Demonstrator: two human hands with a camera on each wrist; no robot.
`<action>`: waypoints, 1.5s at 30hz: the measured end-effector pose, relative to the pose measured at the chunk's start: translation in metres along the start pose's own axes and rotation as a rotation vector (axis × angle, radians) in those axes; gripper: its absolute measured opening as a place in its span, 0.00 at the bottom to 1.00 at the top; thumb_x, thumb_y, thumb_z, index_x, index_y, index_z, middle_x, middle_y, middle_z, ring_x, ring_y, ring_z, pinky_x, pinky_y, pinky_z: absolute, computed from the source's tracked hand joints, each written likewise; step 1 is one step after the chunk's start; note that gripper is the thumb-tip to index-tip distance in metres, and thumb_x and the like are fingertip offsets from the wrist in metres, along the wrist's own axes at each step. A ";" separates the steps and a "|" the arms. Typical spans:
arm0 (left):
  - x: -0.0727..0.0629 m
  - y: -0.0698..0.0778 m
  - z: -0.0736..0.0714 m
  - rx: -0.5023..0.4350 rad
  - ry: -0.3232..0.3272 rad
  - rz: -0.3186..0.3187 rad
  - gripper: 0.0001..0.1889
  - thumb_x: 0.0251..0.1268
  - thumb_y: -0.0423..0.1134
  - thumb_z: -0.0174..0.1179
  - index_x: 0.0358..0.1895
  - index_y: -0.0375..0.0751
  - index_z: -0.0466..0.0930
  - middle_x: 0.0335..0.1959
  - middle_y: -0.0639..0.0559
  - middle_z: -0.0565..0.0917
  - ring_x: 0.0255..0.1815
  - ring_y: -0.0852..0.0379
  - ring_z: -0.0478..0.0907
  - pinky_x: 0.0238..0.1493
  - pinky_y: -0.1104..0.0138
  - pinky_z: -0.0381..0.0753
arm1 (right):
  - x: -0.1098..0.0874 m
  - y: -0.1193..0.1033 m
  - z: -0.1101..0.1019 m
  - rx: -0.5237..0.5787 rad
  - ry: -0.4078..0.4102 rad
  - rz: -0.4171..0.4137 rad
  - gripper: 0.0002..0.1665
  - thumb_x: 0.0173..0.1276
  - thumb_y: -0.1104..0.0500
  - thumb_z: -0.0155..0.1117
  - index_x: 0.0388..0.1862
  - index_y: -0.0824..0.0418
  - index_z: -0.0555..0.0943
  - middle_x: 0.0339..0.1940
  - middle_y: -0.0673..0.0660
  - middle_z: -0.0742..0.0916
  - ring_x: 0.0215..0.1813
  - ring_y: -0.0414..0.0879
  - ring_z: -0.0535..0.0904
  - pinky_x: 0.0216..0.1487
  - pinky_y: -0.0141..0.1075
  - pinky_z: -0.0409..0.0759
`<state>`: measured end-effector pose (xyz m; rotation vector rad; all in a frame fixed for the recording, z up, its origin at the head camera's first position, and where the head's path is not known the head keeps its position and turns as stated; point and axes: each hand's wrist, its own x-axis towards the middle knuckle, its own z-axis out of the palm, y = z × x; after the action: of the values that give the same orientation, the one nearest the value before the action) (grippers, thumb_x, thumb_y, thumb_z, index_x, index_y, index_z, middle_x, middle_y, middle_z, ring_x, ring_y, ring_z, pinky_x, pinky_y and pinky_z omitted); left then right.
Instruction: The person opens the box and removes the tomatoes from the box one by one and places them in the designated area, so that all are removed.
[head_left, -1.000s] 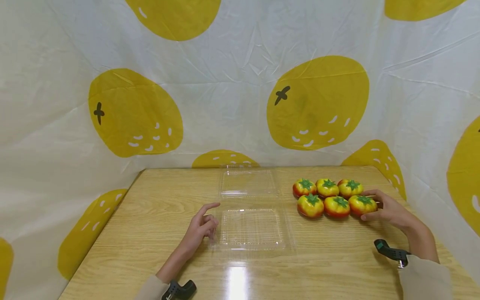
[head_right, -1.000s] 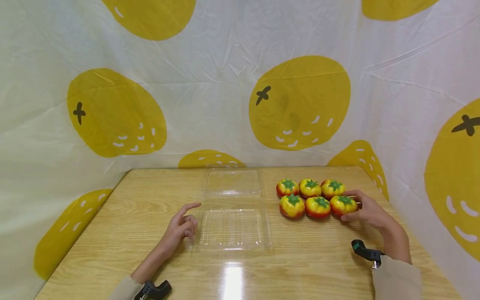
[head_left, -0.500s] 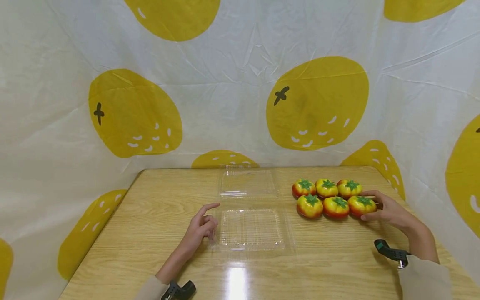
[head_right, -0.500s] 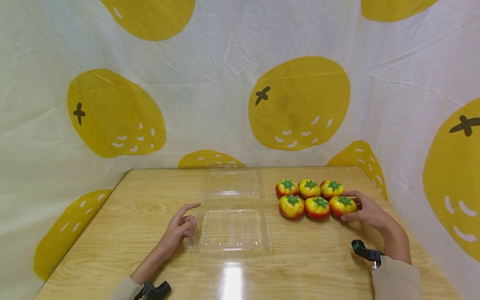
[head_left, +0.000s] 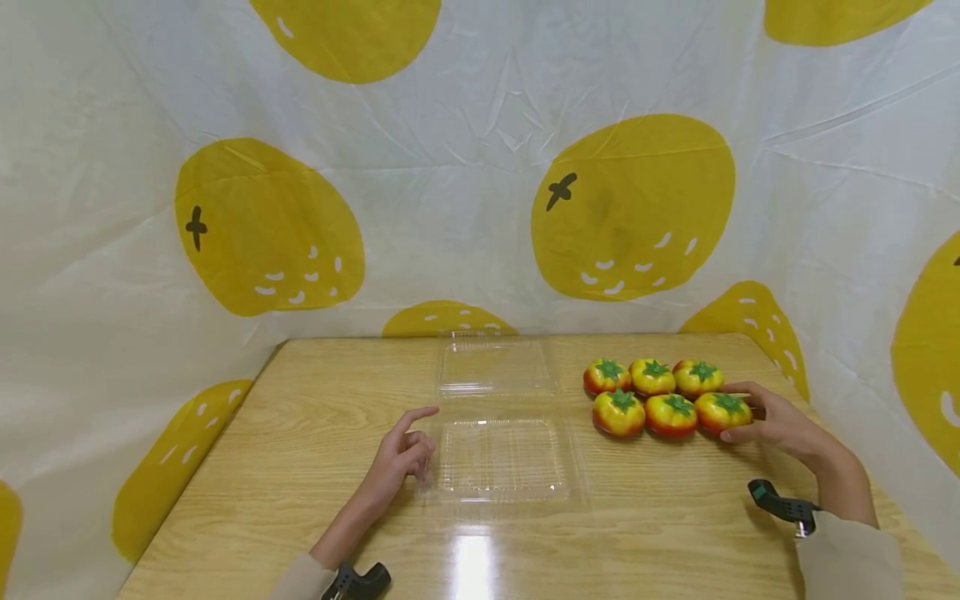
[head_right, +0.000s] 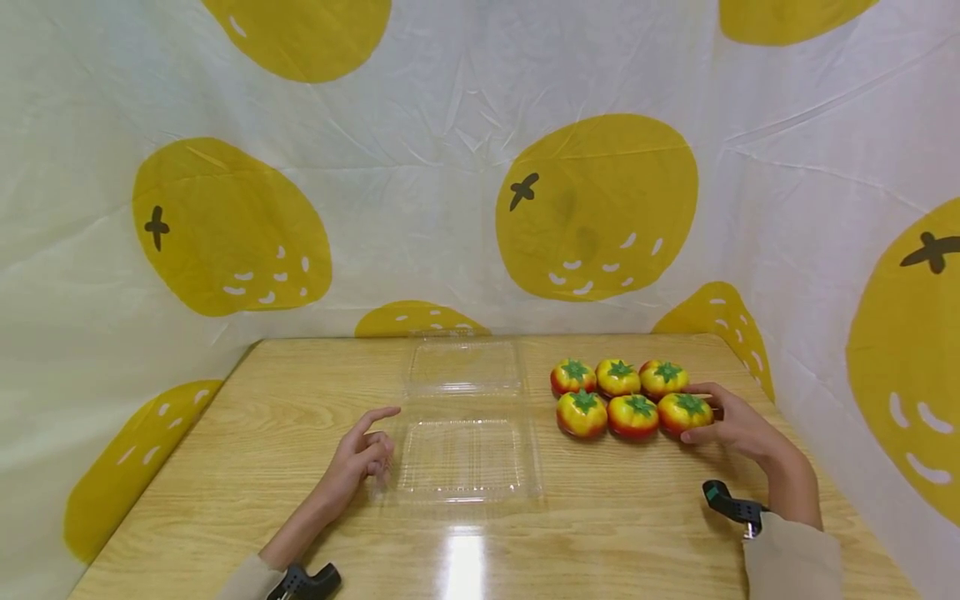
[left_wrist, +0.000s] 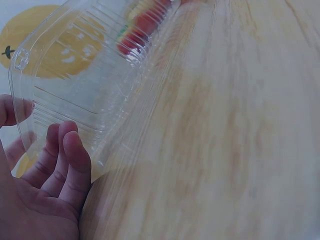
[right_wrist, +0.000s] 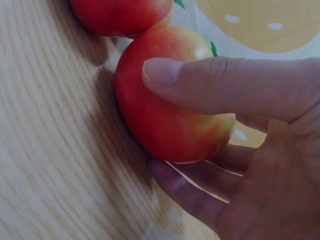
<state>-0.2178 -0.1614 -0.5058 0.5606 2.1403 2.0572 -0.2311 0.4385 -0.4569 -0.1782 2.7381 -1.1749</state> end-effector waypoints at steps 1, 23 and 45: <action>0.000 0.000 0.000 -0.001 0.000 0.001 0.29 0.75 0.31 0.53 0.78 0.39 0.62 0.30 0.45 0.79 0.21 0.64 0.73 0.23 0.68 0.82 | 0.000 0.000 0.000 -0.003 -0.001 -0.008 0.49 0.65 0.55 0.73 0.75 0.73 0.59 0.72 0.84 0.64 0.67 0.79 0.63 0.59 0.73 0.66; 0.000 -0.002 0.000 0.017 -0.005 0.007 0.30 0.76 0.32 0.53 0.78 0.37 0.60 0.28 0.51 0.77 0.21 0.65 0.72 0.24 0.68 0.82 | 0.001 -0.002 -0.001 -0.072 0.015 0.010 0.46 0.66 0.55 0.73 0.74 0.73 0.60 0.66 0.82 0.71 0.62 0.71 0.72 0.55 0.54 0.78; 0.000 -0.006 0.001 0.009 0.002 0.004 0.29 0.76 0.30 0.52 0.77 0.37 0.61 0.28 0.48 0.77 0.20 0.65 0.73 0.24 0.69 0.82 | -0.005 0.002 -0.003 -0.085 0.009 -0.044 0.46 0.65 0.55 0.73 0.73 0.72 0.63 0.67 0.81 0.74 0.60 0.49 0.76 0.51 0.38 0.77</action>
<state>-0.2187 -0.1603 -0.5119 0.5651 2.1530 2.0518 -0.2267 0.4422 -0.4558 -0.2446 2.8073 -1.0727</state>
